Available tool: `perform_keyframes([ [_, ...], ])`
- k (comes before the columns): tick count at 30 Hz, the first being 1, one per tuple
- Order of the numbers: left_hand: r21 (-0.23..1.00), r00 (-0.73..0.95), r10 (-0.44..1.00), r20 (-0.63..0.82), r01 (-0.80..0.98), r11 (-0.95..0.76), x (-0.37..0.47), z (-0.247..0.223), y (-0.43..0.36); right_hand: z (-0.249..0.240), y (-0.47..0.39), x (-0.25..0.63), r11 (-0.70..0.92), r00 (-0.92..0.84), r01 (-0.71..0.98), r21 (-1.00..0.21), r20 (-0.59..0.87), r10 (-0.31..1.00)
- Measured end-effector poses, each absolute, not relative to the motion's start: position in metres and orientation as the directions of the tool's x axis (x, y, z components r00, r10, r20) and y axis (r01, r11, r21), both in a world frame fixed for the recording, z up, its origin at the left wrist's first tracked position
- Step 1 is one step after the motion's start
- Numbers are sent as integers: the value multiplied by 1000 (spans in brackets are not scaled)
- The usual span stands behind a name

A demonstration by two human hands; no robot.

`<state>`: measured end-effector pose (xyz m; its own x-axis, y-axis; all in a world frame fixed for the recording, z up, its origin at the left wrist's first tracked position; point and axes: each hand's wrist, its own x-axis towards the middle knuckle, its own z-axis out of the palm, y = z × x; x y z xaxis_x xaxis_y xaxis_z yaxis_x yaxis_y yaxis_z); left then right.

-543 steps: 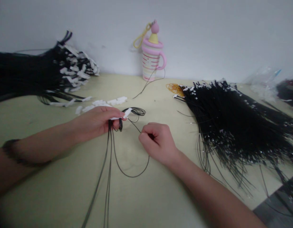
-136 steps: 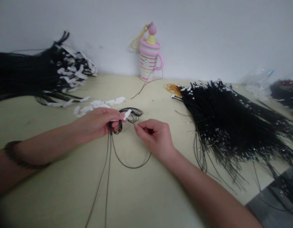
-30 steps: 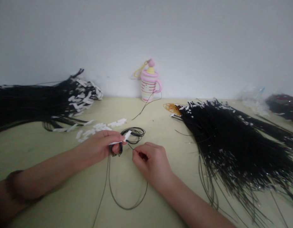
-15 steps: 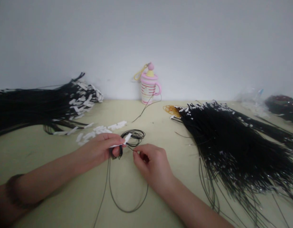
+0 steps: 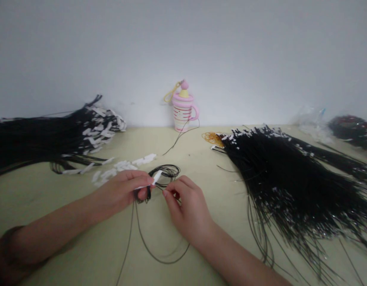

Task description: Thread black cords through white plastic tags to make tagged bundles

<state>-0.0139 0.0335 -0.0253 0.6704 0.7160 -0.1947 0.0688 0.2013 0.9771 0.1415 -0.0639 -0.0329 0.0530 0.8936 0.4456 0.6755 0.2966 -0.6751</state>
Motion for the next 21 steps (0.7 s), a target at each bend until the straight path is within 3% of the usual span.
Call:
perform_keyframes([
  [12,976,691,699,-186,49,212,-14,-27,35,-35,-62,140,201,145,592,-781,348,926],
  [21,985,674,736,-67,164,-60,-14,-26,29,-39,-63,134,295,92,678,-673,476,875],
])
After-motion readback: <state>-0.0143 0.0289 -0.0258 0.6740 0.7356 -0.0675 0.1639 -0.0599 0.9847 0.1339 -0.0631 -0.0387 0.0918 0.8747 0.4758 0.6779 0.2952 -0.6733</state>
